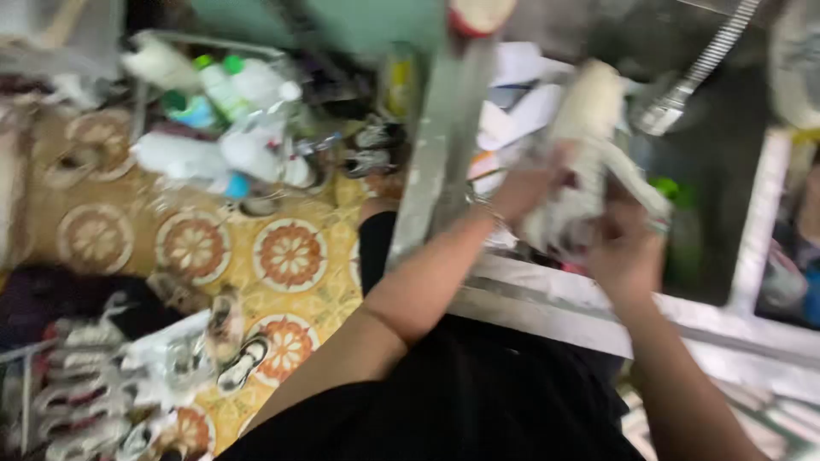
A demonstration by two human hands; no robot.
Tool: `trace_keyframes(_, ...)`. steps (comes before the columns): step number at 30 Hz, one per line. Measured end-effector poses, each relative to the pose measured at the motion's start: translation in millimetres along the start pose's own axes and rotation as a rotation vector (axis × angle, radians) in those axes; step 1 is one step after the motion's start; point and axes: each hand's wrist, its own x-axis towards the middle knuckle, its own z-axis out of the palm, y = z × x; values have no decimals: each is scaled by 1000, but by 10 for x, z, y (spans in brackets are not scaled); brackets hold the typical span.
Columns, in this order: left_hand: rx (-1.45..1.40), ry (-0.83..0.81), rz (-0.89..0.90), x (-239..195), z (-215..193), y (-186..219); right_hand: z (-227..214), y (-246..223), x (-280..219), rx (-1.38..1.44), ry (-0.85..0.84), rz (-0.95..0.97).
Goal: Cleaning sneakers with a brush and water, then applying a white coating with a paintbrush.
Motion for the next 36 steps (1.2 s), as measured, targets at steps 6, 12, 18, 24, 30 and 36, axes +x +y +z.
trace_keyframes(6,916,-182,686,1148,285,-1252,-425,-759,305,-120,-163,193)
trace_keyframes(12,373,-286,-106,-662,-89,1123,-650,-647,482,-49,-3,-38)
trace_keyframes(18,823,30,990,1216,74,-1021,-427,-912,-67,228,-74,190)
trace_keyframes(24,525,-357,187,-198,119,517,-507,-1078,503,187,105,-102)
trace_keyframes(30,675,-305,865,879,-138,-1106,-469,-918,-73,165,31,99)
trace_keyframes(36,-781,-232,221,-43,-315,390,-543,-1347,-9,346,-14,215)
